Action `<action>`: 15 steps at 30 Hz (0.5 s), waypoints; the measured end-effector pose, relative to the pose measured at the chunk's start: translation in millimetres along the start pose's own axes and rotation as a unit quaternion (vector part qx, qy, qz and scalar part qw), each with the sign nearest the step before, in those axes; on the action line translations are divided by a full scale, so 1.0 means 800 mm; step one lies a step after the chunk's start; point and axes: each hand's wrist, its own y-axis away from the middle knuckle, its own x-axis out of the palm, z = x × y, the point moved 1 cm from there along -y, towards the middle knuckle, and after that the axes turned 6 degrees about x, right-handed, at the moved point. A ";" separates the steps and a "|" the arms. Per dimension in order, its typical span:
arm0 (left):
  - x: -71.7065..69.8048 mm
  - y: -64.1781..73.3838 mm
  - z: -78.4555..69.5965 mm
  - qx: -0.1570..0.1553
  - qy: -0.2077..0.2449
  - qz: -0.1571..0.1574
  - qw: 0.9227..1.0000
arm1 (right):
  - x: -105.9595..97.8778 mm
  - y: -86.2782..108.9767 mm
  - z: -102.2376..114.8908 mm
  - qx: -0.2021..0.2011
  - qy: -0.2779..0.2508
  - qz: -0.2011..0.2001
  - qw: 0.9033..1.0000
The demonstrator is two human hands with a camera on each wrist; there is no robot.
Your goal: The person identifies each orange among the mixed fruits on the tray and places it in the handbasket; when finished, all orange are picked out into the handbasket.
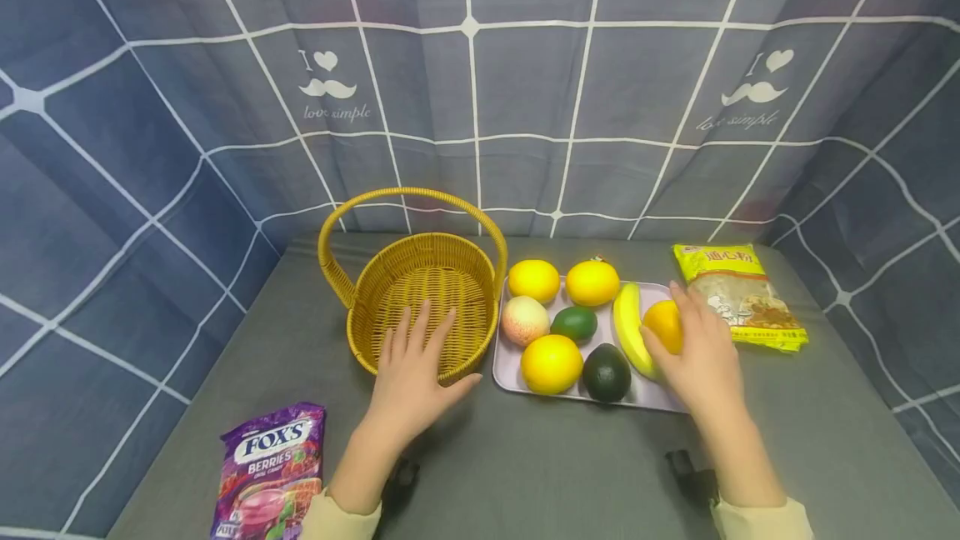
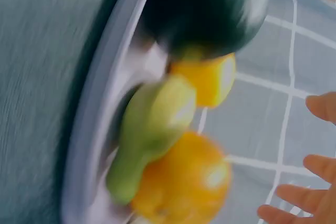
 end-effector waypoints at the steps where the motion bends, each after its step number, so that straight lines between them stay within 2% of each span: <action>1: -0.001 0.003 0.006 -0.007 0.004 -0.008 1.000 | -0.001 -0.002 -0.008 0.007 -0.014 -0.004 1.000; 5: -0.004 0.017 0.030 -0.039 0.021 -0.024 0.999 | 0.001 -0.009 -0.040 0.033 -0.055 -0.007 0.998; 8: -0.006 0.029 0.048 -0.082 0.045 -0.021 0.995 | 0.005 -0.012 -0.057 0.055 -0.071 0.010 0.996; 12: -0.009 0.045 0.068 -0.146 0.091 -0.017 0.985 | 0.008 -0.014 -0.067 0.090 -0.085 0.040 0.992; 15: -0.007 0.052 0.078 -0.180 0.128 -0.007 0.975 | 0.011 -0.016 -0.070 0.103 -0.095 0.056 0.989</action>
